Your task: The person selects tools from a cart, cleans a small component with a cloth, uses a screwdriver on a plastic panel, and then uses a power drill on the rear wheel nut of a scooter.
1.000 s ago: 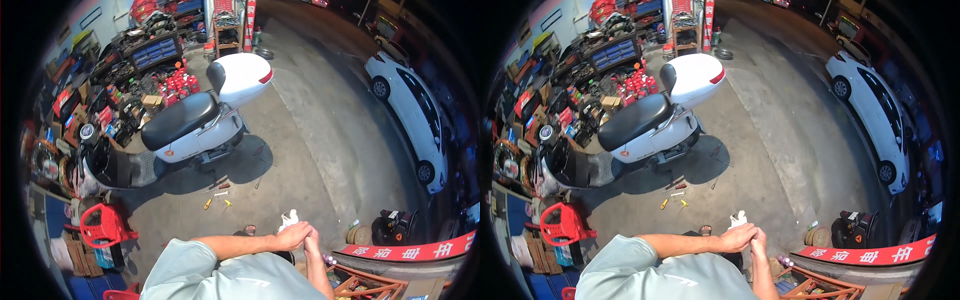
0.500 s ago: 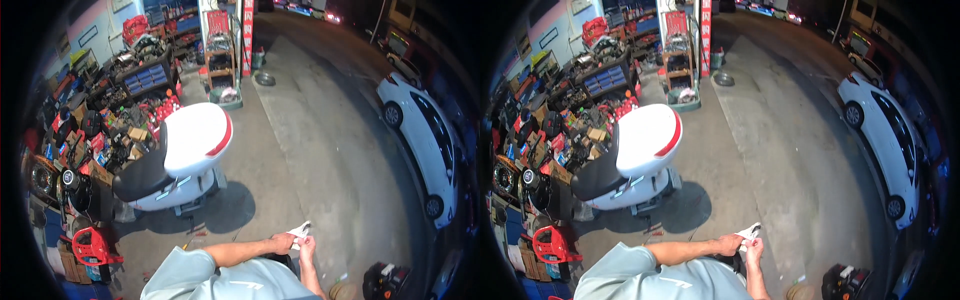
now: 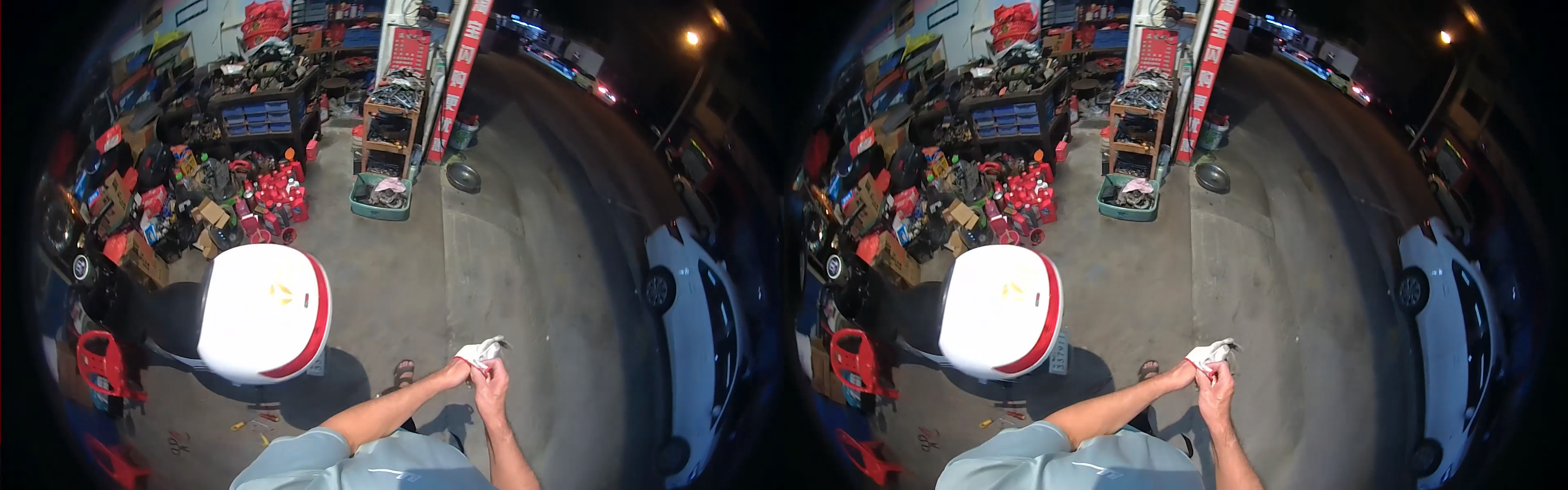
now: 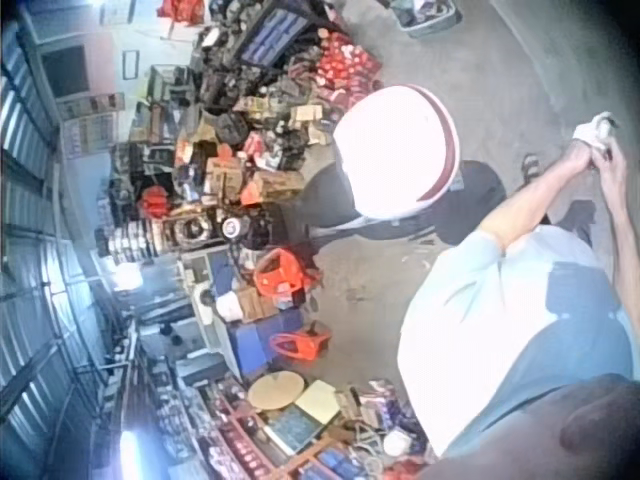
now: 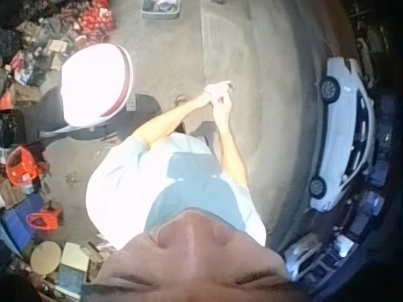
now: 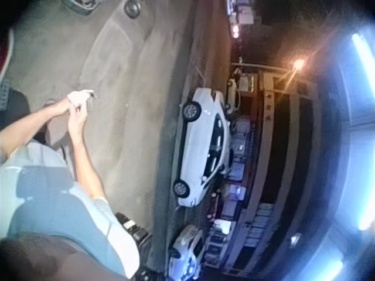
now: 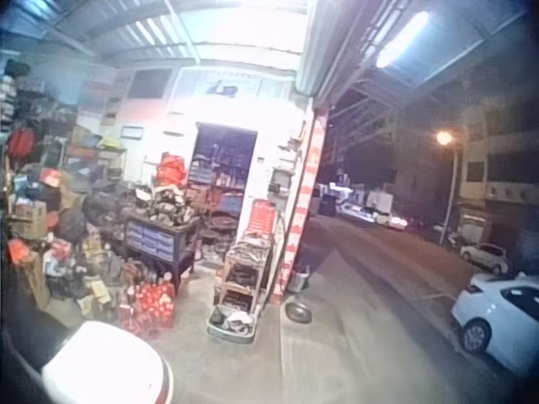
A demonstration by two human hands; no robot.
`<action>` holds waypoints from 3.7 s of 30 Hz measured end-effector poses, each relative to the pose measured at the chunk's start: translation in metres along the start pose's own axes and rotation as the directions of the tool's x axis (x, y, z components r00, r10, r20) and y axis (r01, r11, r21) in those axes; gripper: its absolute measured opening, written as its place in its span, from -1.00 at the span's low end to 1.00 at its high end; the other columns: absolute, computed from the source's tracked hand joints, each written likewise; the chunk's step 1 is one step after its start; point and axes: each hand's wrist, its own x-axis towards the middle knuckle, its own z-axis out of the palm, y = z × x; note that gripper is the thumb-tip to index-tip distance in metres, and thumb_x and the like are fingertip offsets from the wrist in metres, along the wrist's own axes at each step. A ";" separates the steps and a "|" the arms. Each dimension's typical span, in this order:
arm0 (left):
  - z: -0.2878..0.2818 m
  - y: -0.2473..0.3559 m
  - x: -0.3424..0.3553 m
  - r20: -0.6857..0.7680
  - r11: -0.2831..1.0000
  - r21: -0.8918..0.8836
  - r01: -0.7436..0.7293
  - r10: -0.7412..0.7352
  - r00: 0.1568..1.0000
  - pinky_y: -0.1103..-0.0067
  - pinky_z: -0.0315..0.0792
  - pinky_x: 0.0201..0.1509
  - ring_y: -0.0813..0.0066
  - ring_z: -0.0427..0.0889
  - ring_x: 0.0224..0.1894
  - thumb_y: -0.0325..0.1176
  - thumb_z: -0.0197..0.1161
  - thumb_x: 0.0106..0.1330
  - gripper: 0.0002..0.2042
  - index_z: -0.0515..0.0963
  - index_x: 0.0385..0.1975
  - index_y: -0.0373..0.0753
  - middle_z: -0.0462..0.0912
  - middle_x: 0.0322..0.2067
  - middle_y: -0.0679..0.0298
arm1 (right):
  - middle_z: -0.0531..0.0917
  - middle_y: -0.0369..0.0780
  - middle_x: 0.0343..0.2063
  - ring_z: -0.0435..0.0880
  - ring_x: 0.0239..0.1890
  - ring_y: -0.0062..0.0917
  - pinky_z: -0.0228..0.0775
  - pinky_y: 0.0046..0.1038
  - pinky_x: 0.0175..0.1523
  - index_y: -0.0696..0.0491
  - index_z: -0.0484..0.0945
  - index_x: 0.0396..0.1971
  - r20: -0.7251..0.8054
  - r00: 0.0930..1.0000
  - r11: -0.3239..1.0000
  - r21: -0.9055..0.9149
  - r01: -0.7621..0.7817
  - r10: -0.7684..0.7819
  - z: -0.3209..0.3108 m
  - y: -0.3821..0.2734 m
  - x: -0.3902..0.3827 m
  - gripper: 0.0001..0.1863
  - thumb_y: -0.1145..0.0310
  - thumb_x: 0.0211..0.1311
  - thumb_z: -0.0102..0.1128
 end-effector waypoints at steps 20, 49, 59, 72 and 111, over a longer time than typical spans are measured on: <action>-0.284 0.082 0.475 -0.082 0.798 -0.569 0.199 -0.296 0.952 0.16 0.28 0.36 -0.01 0.32 0.36 0.08 -0.02 0.49 -0.43 0.20 0.41 -0.04 0.22 0.42 0.19 | 0.60 -0.29 -0.44 0.51 -0.33 -0.69 0.41 -0.51 -0.21 0.17 0.53 -0.28 0.642 0.762 0.988 0.051 -0.146 0.080 0.098 0.027 0.529 -0.84 0.42 0.23 0.26; -0.794 0.133 0.790 -0.876 0.826 0.242 0.509 -0.040 0.481 0.29 0.45 -0.14 0.08 0.62 -0.28 -0.08 0.09 0.43 -0.64 0.54 -0.32 -0.32 0.63 -0.40 -0.02 | 0.61 -0.21 -0.47 0.56 -0.40 -0.55 0.46 -0.42 -0.25 0.15 0.53 -0.25 0.736 0.676 0.960 -0.212 0.181 0.035 0.426 0.130 1.124 -0.83 0.48 0.16 0.25; -0.865 0.171 0.839 -0.751 0.905 -0.241 0.350 -0.402 0.524 0.51 0.42 -0.27 0.52 0.52 -0.36 0.04 0.05 0.47 -0.55 0.59 -0.24 -0.31 0.61 -0.42 0.28 | 0.48 -0.41 -0.53 0.39 -0.49 -0.70 0.22 -0.60 -0.37 0.11 0.51 -0.45 0.899 0.388 0.840 0.043 -0.541 0.203 0.531 0.128 1.255 -0.68 0.24 0.50 -0.02; -0.847 0.166 0.881 -0.832 0.802 -0.553 0.226 -0.548 -0.089 0.50 0.40 -0.46 0.50 0.52 -0.55 -0.10 0.00 0.43 -0.59 0.63 -0.37 -0.34 0.61 -0.55 0.27 | 0.57 -0.07 -0.30 0.60 -0.13 -0.16 0.44 -0.22 -0.01 0.13 0.47 -0.26 0.962 -0.059 0.960 0.270 0.073 -0.267 0.603 0.077 1.353 -0.87 0.54 0.18 0.13; -0.825 0.265 0.894 -0.982 0.847 0.090 0.524 -0.011 0.187 0.46 0.51 -0.30 0.34 0.64 -0.45 -0.22 0.07 0.46 -0.72 0.54 -0.24 -0.35 0.62 -0.49 0.13 | 0.66 -0.11 -0.20 0.67 -0.14 -0.31 0.53 -0.33 -0.01 0.14 0.53 -0.12 0.977 -0.209 0.981 -0.083 -0.176 0.045 0.682 0.070 1.310 -0.67 0.15 0.39 0.12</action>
